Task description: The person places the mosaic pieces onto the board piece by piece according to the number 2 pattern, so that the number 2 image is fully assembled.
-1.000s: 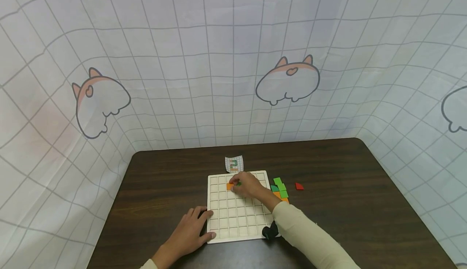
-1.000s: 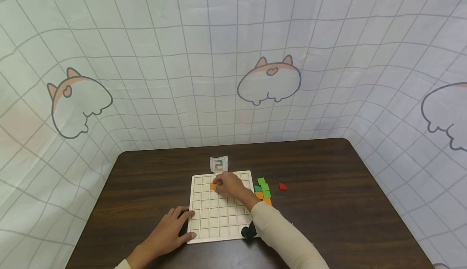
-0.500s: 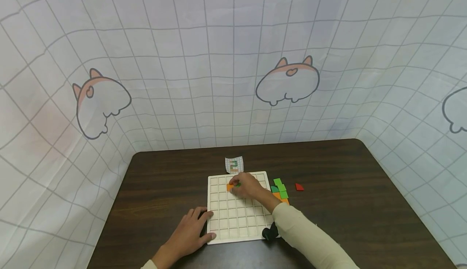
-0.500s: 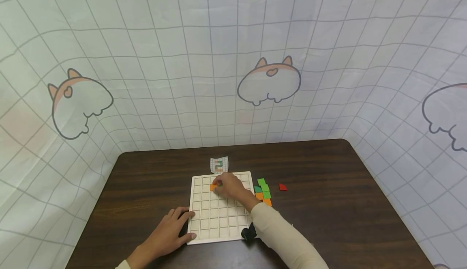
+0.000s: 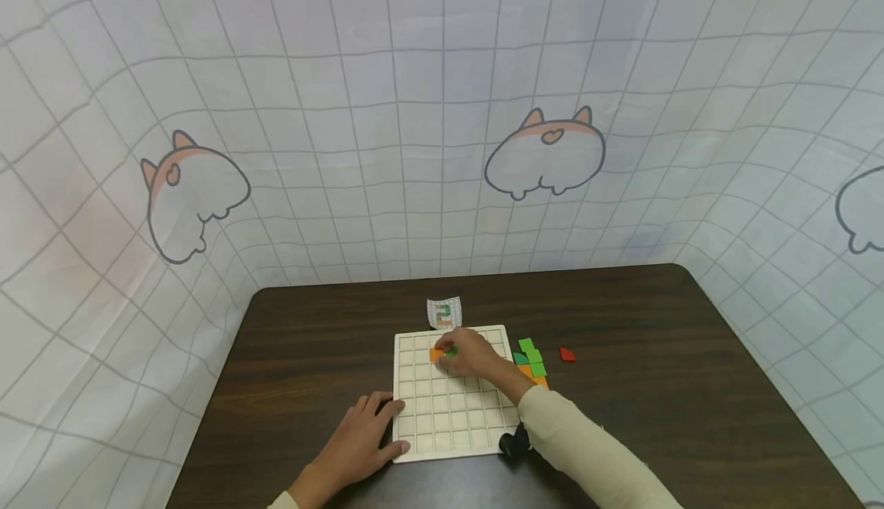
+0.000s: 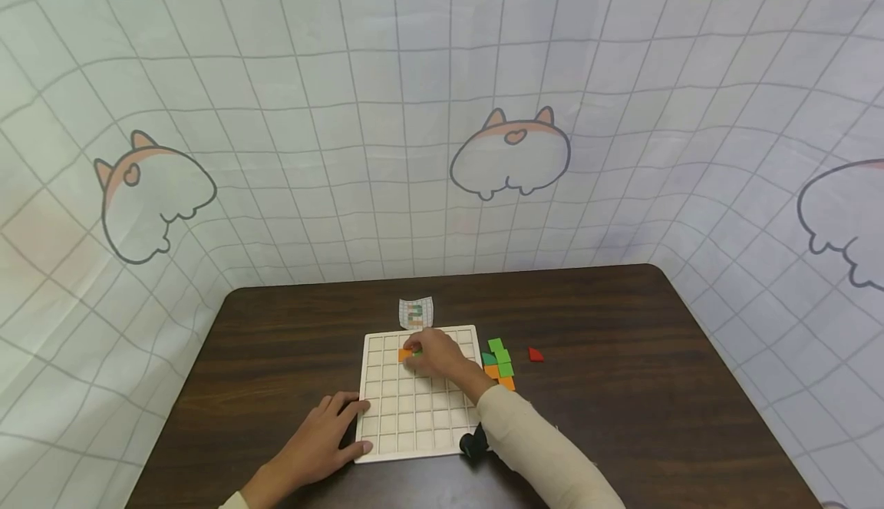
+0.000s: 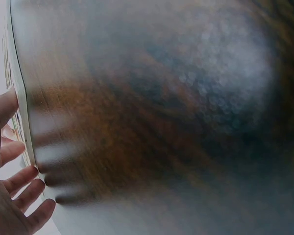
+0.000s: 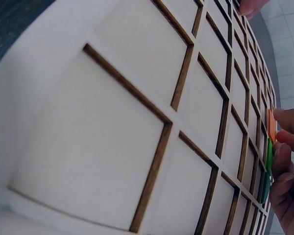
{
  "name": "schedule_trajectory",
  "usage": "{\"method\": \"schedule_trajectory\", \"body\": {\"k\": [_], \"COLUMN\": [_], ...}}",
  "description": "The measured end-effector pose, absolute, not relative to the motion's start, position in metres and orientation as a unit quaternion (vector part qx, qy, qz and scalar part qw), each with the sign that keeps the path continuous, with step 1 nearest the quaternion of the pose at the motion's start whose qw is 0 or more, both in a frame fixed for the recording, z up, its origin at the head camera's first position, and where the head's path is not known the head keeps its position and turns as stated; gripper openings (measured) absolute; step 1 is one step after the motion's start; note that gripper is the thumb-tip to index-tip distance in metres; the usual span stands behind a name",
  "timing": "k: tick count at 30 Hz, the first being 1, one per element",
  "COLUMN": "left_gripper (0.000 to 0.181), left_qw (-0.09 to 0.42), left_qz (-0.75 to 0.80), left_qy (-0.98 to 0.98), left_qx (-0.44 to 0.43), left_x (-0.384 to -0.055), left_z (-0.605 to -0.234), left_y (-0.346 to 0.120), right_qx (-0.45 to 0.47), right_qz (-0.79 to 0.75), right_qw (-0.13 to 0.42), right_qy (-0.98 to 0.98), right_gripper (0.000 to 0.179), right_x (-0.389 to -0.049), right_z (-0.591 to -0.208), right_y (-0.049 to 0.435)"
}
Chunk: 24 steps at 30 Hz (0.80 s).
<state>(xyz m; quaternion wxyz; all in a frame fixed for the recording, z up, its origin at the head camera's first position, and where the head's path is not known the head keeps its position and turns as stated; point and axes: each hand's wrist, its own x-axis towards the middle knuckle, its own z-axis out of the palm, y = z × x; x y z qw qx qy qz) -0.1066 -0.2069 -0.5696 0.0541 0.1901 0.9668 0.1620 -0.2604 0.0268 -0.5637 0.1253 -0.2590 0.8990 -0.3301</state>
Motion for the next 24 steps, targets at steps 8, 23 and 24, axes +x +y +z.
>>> {"method": "schedule_trajectory", "body": {"k": [8, 23, 24], "left_gripper": [0.062, 0.062, 0.062], "left_qw": [0.054, 0.060, 0.060], "left_qz": [0.156, 0.166, 0.165], "left_qy": [0.968, 0.967, 0.967], "left_qx": [0.189, 0.185, 0.185], "left_x": [-0.107, -0.107, -0.107], "left_z": [-0.570, -0.568, -0.567], "left_y": [-0.207, -0.206, -0.206], "right_qx": [-0.280, -0.281, -0.279], "right_qz": [-0.337, -0.393, -0.394], "right_qw": [0.109, 0.093, 0.093], "right_qy": [0.892, 0.871, 0.871], "right_gripper": [0.030, 0.028, 0.027], "right_x": [-0.256, -0.259, -0.260], "right_z": [-0.560, -0.556, -0.556], "right_y": [0.037, 0.091, 0.095]}}
